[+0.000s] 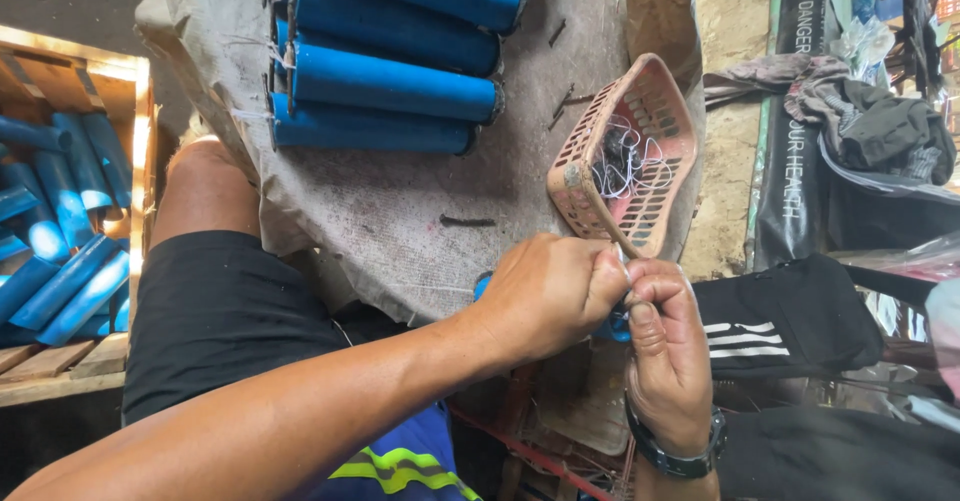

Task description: Inserting and securing cotton wicks into blue cylindrical candle molds at a workshop table.

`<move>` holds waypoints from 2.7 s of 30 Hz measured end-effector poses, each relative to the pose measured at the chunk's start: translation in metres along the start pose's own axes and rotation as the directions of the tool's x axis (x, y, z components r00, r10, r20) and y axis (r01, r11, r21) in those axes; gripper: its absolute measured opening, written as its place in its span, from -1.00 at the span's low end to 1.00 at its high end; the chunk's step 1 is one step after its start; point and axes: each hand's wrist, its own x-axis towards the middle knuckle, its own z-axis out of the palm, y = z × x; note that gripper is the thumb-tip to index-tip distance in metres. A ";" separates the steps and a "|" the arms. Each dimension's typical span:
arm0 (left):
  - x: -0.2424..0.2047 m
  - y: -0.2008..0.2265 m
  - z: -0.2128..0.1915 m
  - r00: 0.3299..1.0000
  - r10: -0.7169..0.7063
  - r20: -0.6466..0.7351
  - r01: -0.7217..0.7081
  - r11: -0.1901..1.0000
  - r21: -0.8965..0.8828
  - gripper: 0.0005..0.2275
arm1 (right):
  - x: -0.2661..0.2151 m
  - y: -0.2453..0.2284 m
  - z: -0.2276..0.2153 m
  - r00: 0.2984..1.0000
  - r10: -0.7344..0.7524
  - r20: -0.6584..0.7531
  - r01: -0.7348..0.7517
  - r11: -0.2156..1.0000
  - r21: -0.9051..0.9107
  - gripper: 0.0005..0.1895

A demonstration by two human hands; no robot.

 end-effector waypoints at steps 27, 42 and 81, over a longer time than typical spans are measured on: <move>-0.003 0.010 0.003 0.987 0.160 0.020 -0.159 0.945 0.286 -0.72 | -0.013 0.006 -0.010 1.000 -0.016 -0.009 0.015 0.996 -0.091 -0.87; -0.005 -0.006 0.010 0.957 0.276 -0.087 -0.260 0.953 0.157 -0.77 | -0.014 0.004 0.004 0.990 -0.078 -0.121 0.063 0.991 -0.117 -0.85; 0.005 0.011 -0.011 0.978 -0.121 0.171 0.149 0.975 -0.167 -0.67 | -0.008 -0.008 0.002 0.965 0.259 -0.049 -0.222 0.899 0.379 -0.84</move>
